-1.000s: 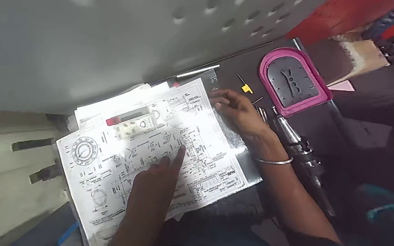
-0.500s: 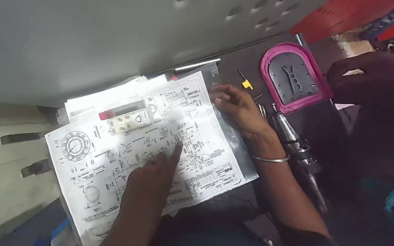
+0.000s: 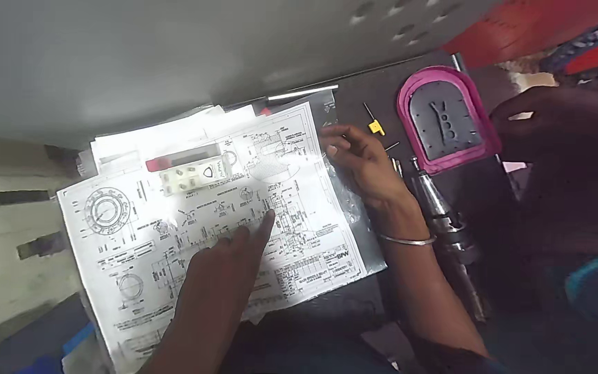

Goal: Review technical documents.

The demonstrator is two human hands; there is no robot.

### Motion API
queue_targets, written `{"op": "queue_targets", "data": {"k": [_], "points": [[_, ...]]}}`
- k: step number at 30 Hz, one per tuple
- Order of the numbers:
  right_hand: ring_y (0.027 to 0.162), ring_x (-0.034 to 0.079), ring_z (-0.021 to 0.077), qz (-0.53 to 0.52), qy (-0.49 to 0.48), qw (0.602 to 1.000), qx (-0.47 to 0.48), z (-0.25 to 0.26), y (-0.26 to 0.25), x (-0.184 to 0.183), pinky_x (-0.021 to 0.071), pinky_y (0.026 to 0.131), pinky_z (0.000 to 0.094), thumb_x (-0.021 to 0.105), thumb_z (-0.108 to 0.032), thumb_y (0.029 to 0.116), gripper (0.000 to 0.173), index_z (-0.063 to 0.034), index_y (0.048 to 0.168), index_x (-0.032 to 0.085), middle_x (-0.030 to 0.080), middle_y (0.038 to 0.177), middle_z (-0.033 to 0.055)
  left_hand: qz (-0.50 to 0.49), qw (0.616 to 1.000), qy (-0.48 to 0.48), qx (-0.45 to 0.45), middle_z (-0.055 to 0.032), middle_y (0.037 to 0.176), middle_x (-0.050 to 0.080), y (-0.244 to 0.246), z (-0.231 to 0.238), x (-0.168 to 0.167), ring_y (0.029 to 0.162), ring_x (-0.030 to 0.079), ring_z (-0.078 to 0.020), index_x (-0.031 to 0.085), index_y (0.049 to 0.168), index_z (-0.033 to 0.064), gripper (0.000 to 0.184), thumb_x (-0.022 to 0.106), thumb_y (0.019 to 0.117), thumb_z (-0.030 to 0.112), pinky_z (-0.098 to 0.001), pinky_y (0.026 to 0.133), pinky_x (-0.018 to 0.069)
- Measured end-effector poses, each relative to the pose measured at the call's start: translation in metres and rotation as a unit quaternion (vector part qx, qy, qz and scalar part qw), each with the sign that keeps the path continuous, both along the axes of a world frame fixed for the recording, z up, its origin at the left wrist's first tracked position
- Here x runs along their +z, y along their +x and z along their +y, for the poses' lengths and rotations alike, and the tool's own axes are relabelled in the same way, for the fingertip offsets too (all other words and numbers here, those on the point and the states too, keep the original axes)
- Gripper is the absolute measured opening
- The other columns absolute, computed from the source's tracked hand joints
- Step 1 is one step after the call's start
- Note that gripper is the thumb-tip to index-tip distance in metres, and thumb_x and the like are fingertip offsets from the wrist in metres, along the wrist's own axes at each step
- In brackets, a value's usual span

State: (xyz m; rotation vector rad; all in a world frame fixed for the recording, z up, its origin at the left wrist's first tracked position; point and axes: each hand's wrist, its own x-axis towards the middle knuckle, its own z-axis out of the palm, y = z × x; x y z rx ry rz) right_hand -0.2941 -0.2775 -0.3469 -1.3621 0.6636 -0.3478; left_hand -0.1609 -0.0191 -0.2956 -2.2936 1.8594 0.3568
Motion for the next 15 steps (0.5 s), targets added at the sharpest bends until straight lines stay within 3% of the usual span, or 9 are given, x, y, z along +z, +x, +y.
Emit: {"op": "queue_targets", "data": {"k": [15], "points": [[0.081, 0.066, 0.0053, 0.000, -0.006, 1.000, -0.002, 0.0002, -0.0010, -0.0008, 0.0550, 0.063, 0.0200, 0.049, -0.003, 0.1029, 0.031, -0.0094, 0.131, 0.059, 0.072, 0.108, 0.0006, -0.004, 1.000, 0.027, -0.003, -0.0093, 0.087, 0.064, -0.0002, -0.0017, 0.0030, 0.051, 0.058, -0.0234, 0.046, 0.156, 0.0289, 0.084, 0.073, 0.0819, -0.002, -0.0353, 0.040, 0.0424]]}}
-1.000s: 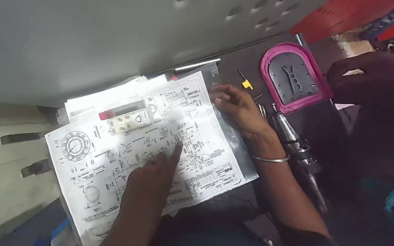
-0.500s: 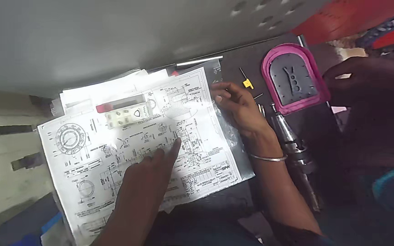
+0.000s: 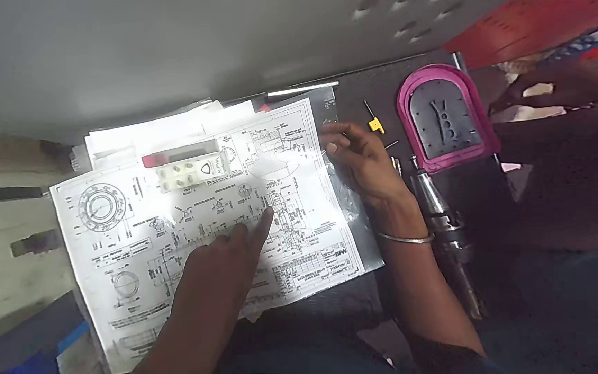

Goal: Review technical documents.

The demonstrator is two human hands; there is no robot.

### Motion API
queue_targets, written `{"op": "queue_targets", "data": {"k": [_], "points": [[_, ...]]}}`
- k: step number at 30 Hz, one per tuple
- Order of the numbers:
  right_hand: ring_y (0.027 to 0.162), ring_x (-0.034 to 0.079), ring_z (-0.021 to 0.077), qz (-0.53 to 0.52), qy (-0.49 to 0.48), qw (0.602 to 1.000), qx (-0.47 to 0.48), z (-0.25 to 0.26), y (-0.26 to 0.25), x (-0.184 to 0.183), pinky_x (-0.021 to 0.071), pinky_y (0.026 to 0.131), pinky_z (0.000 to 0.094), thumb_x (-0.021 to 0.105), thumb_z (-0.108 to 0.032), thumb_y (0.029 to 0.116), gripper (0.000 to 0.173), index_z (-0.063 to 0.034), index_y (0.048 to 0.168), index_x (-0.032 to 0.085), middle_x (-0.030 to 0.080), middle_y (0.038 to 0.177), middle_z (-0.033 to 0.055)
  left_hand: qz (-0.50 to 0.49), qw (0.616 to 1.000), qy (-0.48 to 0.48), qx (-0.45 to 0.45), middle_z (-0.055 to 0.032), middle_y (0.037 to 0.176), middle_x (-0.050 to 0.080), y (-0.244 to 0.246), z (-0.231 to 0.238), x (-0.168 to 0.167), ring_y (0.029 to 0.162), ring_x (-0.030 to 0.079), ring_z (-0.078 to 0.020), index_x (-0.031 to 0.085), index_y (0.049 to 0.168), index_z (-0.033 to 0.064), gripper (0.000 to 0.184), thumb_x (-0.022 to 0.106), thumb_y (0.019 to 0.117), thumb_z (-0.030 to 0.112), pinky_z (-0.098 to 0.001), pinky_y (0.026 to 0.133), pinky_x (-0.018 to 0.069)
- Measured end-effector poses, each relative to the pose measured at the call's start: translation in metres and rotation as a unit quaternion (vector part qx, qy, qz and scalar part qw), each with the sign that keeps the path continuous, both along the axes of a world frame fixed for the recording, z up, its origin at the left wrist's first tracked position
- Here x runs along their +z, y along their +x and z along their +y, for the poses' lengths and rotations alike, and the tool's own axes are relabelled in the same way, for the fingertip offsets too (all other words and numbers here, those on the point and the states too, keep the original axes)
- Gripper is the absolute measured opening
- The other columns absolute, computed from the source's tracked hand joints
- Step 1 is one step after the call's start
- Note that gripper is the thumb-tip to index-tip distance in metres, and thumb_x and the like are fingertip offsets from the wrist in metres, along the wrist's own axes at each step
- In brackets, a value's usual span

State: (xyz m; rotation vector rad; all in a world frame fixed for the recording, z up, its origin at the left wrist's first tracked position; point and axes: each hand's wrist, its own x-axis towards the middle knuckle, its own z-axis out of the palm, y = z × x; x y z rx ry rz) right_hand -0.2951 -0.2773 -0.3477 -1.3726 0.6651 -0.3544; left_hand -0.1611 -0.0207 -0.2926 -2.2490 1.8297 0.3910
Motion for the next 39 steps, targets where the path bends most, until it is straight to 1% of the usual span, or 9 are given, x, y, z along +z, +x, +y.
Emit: {"op": "queue_targets", "data": {"k": [3, 7, 11, 13, 21, 26, 32, 35, 39], "points": [[0.081, 0.067, 0.0060, -0.001, 0.002, 1.000, 0.002, -0.0001, -0.0001, -0.0005, 0.0553, 0.063, 0.0205, 0.048, -0.003, 0.1028, 0.031, -0.0090, 0.131, 0.059, 0.072, 0.108, 0.0011, 0.001, 1.000, -0.001, -0.002, -0.0094, 0.087, 0.064, 0.0002, 0.0003, -0.0001, 0.051, 0.058, -0.0239, 0.045, 0.156, 0.0288, 0.085, 0.073, 0.0817, -0.001, -0.0357, 0.040, 0.0426], [0.081, 0.067, 0.0065, 0.003, 0.004, 1.000, -0.002, 0.0001, -0.0004, -0.0004, 0.0548, 0.061, 0.0209, 0.049, -0.004, 0.1031, 0.031, -0.0099, 0.131, 0.059, 0.072, 0.109, 0.0009, 0.000, 1.000, -0.005, -0.007, -0.0093, 0.087, 0.063, 0.0005, 0.0005, -0.0005, 0.050, 0.057, -0.0231, 0.046, 0.156, 0.0277, 0.082, 0.070, 0.0838, -0.001, -0.0350, 0.040, 0.0419], [0.077, 0.066, 0.0059, 0.003, 0.004, 1.000, 0.000, 0.0004, -0.0006, 0.0003, 0.0534, 0.058, 0.0193, 0.048, -0.004, 0.1033, 0.031, -0.0100, 0.132, 0.058, 0.072, 0.108, 0.0010, -0.006, 1.000, -0.014, -0.010, -0.0089, 0.086, 0.063, 0.0007, 0.0014, -0.0019, 0.048, 0.055, -0.0225, 0.047, 0.156, 0.0280, 0.080, 0.069, 0.0848, -0.002, -0.0346, 0.040, 0.0410], [0.080, 0.067, 0.0065, 0.004, 0.006, 1.000, 0.001, 0.0006, -0.0006, 0.0013, 0.0548, 0.061, 0.0200, 0.048, -0.003, 0.1034, 0.031, -0.0095, 0.132, 0.058, 0.072, 0.109, 0.0016, -0.007, 1.000, -0.016, -0.010, -0.0086, 0.085, 0.062, 0.0008, 0.0017, -0.0020, 0.048, 0.055, -0.0224, 0.047, 0.155, 0.0278, 0.080, 0.069, 0.0846, -0.002, -0.0345, 0.039, 0.0404], [0.082, 0.067, 0.0062, 0.005, 0.004, 1.000, 0.002, 0.0008, -0.0004, 0.0026, 0.0563, 0.065, 0.0204, 0.048, -0.003, 0.1035, 0.031, -0.0097, 0.132, 0.058, 0.072, 0.110, 0.0010, -0.008, 1.000, -0.014, -0.010, -0.0088, 0.085, 0.062, 0.0008, 0.0010, -0.0014, 0.048, 0.055, -0.0223, 0.047, 0.155, 0.0276, 0.080, 0.070, 0.0840, -0.002, -0.0345, 0.039, 0.0404], [0.082, 0.067, 0.0071, 0.000, 0.008, 1.000, -0.001, 0.0003, -0.0009, 0.0002, 0.0555, 0.064, 0.0203, 0.048, -0.003, 0.1038, 0.030, -0.0089, 0.131, 0.059, 0.072, 0.112, 0.0027, -0.001, 1.000, -0.007, -0.004, -0.0082, 0.086, 0.063, 0.0009, -0.0003, -0.0007, 0.049, 0.056, -0.0218, 0.048, 0.155, 0.0293, 0.081, 0.070, 0.0836, -0.003, -0.0335, 0.039, 0.0403], [0.078, 0.066, 0.0056, 0.000, 0.010, 1.000, 0.002, 0.0003, -0.0011, 0.0012, 0.0540, 0.061, 0.0188, 0.048, -0.003, 0.1037, 0.031, -0.0092, 0.132, 0.059, 0.072, 0.112, 0.0018, -0.006, 1.000, -0.006, -0.002, -0.0075, 0.084, 0.062, 0.0002, -0.0014, -0.0008, 0.048, 0.055, -0.0216, 0.048, 0.155, 0.0301, 0.079, 0.069, 0.0850, -0.002, -0.0339, 0.039, 0.0397], [0.077, 0.065, 0.0057, -0.002, 0.013, 1.000, 0.000, 0.0002, -0.0010, 0.0012, 0.0532, 0.059, 0.0186, 0.048, -0.003, 0.1039, 0.030, -0.0091, 0.132, 0.059, 0.072, 0.111, 0.0024, -0.004, 1.000, -0.011, -0.003, -0.0080, 0.085, 0.063, 0.0005, -0.0015, -0.0008, 0.048, 0.056, -0.0221, 0.049, 0.154, 0.0292, 0.080, 0.071, 0.0837, -0.001, -0.0340, 0.038, 0.0400], [0.081, 0.066, 0.0063, -0.004, 0.014, 1.000, 0.002, 0.0001, -0.0012, 0.0006, 0.0550, 0.064, 0.0201, 0.048, -0.002, 0.1038, 0.031, -0.0088, 0.132, 0.059, 0.072, 0.112, 0.0023, -0.010, 1.000, -0.006, -0.001, -0.0078, 0.085, 0.063, 0.0002, -0.0014, -0.0014, 0.048, 0.055, -0.0218, 0.048, 0.155, 0.0306, 0.079, 0.070, 0.0854, 0.000, -0.0335, 0.039, 0.0395]]}}
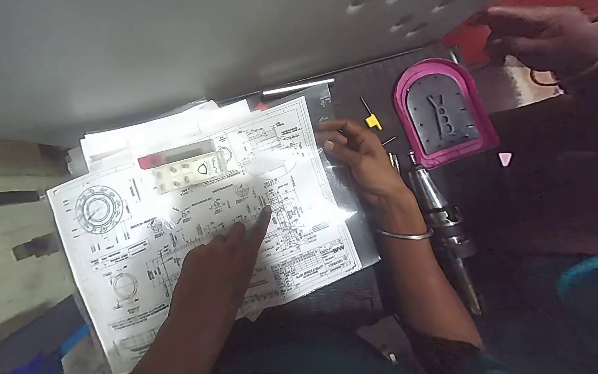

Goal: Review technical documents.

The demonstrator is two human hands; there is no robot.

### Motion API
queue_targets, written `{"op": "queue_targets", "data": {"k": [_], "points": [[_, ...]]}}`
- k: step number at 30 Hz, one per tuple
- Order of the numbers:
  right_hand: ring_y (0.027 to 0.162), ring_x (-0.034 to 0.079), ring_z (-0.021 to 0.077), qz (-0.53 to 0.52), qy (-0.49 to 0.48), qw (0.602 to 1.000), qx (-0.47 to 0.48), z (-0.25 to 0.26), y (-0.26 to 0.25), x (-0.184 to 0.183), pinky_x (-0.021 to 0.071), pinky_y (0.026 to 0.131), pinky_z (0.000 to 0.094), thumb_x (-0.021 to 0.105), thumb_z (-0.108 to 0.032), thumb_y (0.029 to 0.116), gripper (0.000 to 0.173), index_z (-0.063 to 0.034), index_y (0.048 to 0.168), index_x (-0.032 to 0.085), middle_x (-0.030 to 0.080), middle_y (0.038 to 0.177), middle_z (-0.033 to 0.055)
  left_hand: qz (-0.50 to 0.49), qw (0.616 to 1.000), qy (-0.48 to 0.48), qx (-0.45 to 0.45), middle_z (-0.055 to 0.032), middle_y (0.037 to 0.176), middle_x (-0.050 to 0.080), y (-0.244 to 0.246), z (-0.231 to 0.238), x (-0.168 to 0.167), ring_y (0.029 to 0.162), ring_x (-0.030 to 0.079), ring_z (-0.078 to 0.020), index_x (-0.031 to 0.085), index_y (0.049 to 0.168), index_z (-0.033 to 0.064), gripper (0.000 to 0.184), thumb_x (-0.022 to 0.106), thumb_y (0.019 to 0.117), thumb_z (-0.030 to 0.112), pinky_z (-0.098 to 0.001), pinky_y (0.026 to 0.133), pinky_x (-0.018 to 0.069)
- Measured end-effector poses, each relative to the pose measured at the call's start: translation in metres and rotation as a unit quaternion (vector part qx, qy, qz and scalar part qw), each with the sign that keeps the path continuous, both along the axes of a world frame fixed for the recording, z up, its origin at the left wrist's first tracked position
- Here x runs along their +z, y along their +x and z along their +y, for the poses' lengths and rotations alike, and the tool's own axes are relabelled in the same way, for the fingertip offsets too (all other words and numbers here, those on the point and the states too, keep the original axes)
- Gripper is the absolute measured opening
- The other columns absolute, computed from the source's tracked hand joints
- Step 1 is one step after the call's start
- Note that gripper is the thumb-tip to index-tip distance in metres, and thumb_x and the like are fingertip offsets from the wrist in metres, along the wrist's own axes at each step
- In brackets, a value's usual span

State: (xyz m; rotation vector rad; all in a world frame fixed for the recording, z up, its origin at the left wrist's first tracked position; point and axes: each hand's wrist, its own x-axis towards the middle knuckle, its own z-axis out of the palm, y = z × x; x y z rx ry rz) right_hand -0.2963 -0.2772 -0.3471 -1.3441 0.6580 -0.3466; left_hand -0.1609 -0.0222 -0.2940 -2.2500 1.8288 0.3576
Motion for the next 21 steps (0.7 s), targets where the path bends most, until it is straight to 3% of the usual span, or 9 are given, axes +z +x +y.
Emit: {"op": "queue_targets", "data": {"k": [3, 12, 15, 17, 18, 19, 21], "points": [[0.085, 0.067, 0.0070, -0.006, -0.002, 1.000, 0.000, 0.000, 0.000, 0.000, 0.0563, 0.068, 0.0209, 0.048, -0.001, 0.1034, 0.031, -0.0079, 0.132, 0.059, 0.072, 0.112, 0.0028, 0.002, 1.000, -0.003, 0.001, -0.0076, 0.084, 0.062, 0.000, 0.001, -0.001, 0.048, 0.055, -0.0214, 0.048, 0.155, 0.0310, 0.079, 0.069, 0.0856, 0.000, -0.0335, 0.038, 0.0391], [0.075, 0.064, 0.0047, 0.008, -0.020, 1.000, 0.003, -0.001, 0.001, 0.000, 0.0519, 0.056, 0.0185, 0.048, -0.003, 0.1032, 0.031, -0.0099, 0.131, 0.059, 0.072, 0.110, 0.0005, 0.010, 1.000, -0.025, 0.000, -0.0081, 0.085, 0.061, 0.001, 0.004, -0.003, 0.052, 0.056, -0.0230, 0.046, 0.155, 0.0302, 0.078, 0.067, 0.0866, -0.001, -0.0342, 0.041, 0.0402], [0.077, 0.066, 0.0041, 0.008, -0.034, 0.999, 0.007, 0.008, -0.005, 0.002, 0.0544, 0.062, 0.0186, 0.047, -0.003, 0.1033, 0.034, -0.0117, 0.135, 0.056, 0.072, 0.112, -0.0003, 0.040, 0.998, -0.046, 0.016, -0.0130, 0.089, 0.062, -0.004, 0.014, 0.002, 0.059, 0.061, -0.0285, 0.040, 0.158, 0.0349, 0.083, 0.066, 0.0879, -0.001, -0.0382, 0.044, 0.0447], [0.080, 0.066, 0.0042, 0.003, -0.050, 0.999, 0.011, 0.011, -0.010, 0.003, 0.0550, 0.066, 0.0187, 0.046, -0.002, 0.1039, 0.035, -0.0121, 0.137, 0.055, 0.071, 0.112, -0.0006, 0.079, 0.994, -0.069, 0.028, -0.0139, 0.096, 0.064, -0.004, 0.029, 0.003, 0.071, 0.066, -0.0318, 0.036, 0.159, 0.0362, 0.088, 0.071, 0.0849, 0.003, -0.0425, 0.054, 0.0519], [0.079, 0.065, 0.0030, 0.002, -0.063, 0.998, 0.016, 0.012, -0.012, 0.003, 0.0543, 0.065, 0.0175, 0.047, -0.002, 0.1041, 0.035, -0.0120, 0.136, 0.054, 0.070, 0.110, -0.0017, 0.117, 0.989, -0.080, 0.043, -0.0138, 0.103, 0.066, -0.003, 0.040, 0.006, 0.082, 0.069, -0.0338, 0.038, 0.158, 0.0346, 0.087, 0.073, 0.0838, 0.006, -0.0467, 0.064, 0.0567], [0.082, 0.065, 0.0020, -0.001, -0.070, 0.997, 0.025, 0.011, -0.013, 0.003, 0.0544, 0.067, 0.0170, 0.047, -0.003, 0.1048, 0.034, -0.0121, 0.137, 0.053, 0.070, 0.112, -0.0027, 0.157, 0.982, -0.087, 0.065, -0.0121, 0.115, 0.069, 0.001, 0.054, 0.011, 0.096, 0.071, -0.0339, 0.041, 0.157, 0.0320, 0.078, 0.071, 0.0877, 0.013, -0.0503, 0.078, 0.0590], [0.088, 0.065, 0.0019, -0.008, -0.070, 0.997, 0.036, 0.013, -0.016, 0.003, 0.0557, 0.074, 0.0181, 0.047, -0.004, 0.1052, 0.033, -0.0117, 0.137, 0.051, 0.068, 0.113, -0.0032, 0.211, 0.959, -0.119, 0.146, -0.0084, 0.128, 0.069, 0.011, 0.091, 0.020, 0.114, 0.068, -0.0295, 0.052, 0.149, 0.0231, 0.053, 0.060, 0.0971, 0.027, -0.0524, 0.092, 0.0564]]}}
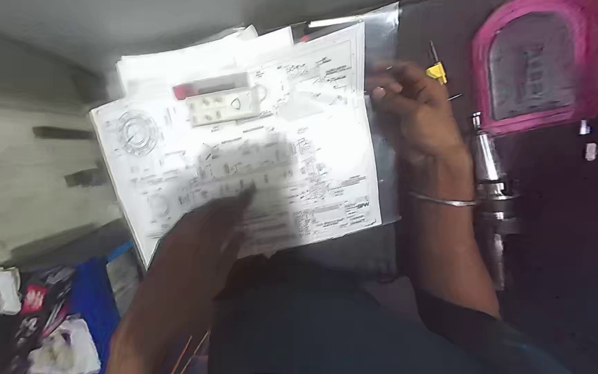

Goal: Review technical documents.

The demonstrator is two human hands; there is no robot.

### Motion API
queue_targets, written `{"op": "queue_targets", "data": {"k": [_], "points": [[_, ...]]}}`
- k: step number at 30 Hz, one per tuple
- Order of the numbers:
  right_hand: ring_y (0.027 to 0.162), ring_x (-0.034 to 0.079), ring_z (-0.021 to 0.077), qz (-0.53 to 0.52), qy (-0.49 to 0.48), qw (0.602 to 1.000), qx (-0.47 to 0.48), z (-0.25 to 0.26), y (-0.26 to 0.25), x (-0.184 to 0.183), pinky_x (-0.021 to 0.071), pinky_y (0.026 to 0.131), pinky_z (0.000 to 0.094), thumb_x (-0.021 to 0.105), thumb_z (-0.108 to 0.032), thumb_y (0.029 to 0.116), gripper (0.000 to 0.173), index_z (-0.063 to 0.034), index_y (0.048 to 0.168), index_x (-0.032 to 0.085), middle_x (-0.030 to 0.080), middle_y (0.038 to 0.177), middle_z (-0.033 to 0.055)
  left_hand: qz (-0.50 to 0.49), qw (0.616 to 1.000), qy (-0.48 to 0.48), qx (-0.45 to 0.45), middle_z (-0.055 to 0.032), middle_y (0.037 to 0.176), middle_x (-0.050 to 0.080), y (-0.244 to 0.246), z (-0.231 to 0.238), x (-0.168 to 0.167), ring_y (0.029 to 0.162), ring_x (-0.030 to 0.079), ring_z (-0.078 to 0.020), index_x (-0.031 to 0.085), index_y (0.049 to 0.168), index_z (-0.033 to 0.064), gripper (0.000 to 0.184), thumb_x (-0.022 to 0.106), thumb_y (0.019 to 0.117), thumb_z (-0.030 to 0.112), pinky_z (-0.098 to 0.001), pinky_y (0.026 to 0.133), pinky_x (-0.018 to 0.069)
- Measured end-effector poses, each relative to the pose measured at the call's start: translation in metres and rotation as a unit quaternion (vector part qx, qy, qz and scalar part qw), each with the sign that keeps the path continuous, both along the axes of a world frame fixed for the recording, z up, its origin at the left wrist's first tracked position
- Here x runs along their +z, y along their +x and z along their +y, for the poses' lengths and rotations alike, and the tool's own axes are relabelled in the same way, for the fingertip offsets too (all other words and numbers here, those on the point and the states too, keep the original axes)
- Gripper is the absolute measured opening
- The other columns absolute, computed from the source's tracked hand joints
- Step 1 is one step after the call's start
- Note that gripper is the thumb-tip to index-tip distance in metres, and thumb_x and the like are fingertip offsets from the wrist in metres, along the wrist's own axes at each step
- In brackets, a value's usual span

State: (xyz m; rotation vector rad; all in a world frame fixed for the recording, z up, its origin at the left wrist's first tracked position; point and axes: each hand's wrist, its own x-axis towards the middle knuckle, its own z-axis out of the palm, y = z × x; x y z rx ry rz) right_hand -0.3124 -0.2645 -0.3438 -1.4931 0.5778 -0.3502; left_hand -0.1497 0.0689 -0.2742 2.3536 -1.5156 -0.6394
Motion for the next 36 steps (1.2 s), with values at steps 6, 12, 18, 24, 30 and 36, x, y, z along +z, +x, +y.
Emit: {"op": "queue_targets", "data": {"k": [6, 12, 18, 24, 30, 36], "points": [[0.085, 0.064, 0.0009, 0.028, -0.005, 0.999, -0.015, -0.001, -0.007, -0.004, 0.0566, 0.076, 0.0192, 0.052, -0.003, 0.1022, 0.037, -0.0168, 0.136, 0.054, 0.065, 0.105, -0.0069, -0.017, 0.941, -0.008, 0.338, -0.0156, 0.136, 0.062, 0.017, 0.123, -0.008, 0.121, 0.062, -0.0235, 0.054, 0.146, 0.0106, 0.050, 0.049, 0.1055, 0.040, -0.0469, 0.102, 0.0523], [0.097, 0.063, -0.0049, 0.025, -0.014, 0.999, -0.030, -0.014, -0.004, -0.023, 0.0551, 0.087, 0.0174, 0.057, -0.003, 0.0978, 0.041, -0.0220, 0.135, 0.055, 0.063, 0.112, -0.0152, 0.167, 0.861, -0.061, 0.477, -0.0057, 0.109, 0.071, -0.004, 0.154, -0.030, 0.093, 0.069, -0.0074, 0.055, 0.142, 0.0026, 0.046, 0.055, 0.1044, 0.030, -0.0287, 0.084, 0.0593], [0.101, 0.062, -0.0030, -0.022, 0.000, 0.999, -0.034, -0.024, -0.008, -0.044, 0.0538, 0.089, 0.0176, 0.059, -0.003, 0.0966, 0.042, -0.0233, 0.133, 0.057, 0.063, 0.114, -0.0152, 0.158, 0.822, -0.139, 0.530, -0.0011, 0.097, 0.072, -0.010, 0.150, -0.033, 0.082, 0.069, -0.0065, 0.061, 0.135, 0.0035, 0.051, 0.078, 0.0884, 0.017, -0.0233, 0.073, 0.0598], [0.097, 0.063, -0.0037, 0.004, -0.015, 0.999, -0.040, -0.017, -0.003, -0.032, 0.0550, 0.086, 0.0178, 0.058, -0.004, 0.0977, 0.041, -0.0241, 0.133, 0.057, 0.063, 0.112, -0.0152, 0.144, 0.812, -0.237, 0.514, 0.0012, 0.089, 0.068, -0.011, 0.145, -0.035, 0.078, 0.067, -0.0075, 0.060, 0.122, 0.0026, 0.045, 0.080, 0.0824, 0.005, -0.0233, 0.071, 0.0584], [0.091, 0.062, -0.0052, 0.039, -0.038, 0.997, -0.048, 0.004, 0.003, -0.005, 0.0548, 0.082, 0.0166, 0.053, -0.003, 0.1008, 0.036, -0.0190, 0.133, 0.055, 0.062, 0.109, -0.0124, 0.154, 0.807, -0.252, 0.511, 0.0018, 0.091, 0.068, -0.012, 0.144, -0.034, 0.079, 0.067, -0.0067, 0.054, 0.127, 0.0000, 0.051, 0.079, 0.0817, 0.001, -0.0236, 0.072, 0.0594], [0.075, 0.061, -0.0024, 0.008, -0.006, 0.999, -0.032, 0.009, -0.008, -0.002, 0.0552, 0.068, 0.0159, 0.053, -0.006, 0.1035, 0.027, -0.0169, 0.128, 0.056, 0.064, 0.097, -0.0092, 0.146, 0.817, -0.244, 0.502, 0.0033, 0.091, 0.068, -0.012, 0.145, -0.035, 0.080, 0.067, -0.0045, 0.053, 0.127, -0.0021, 0.052, 0.078, 0.0821, 0.002, -0.0217, 0.073, 0.0594]]}}
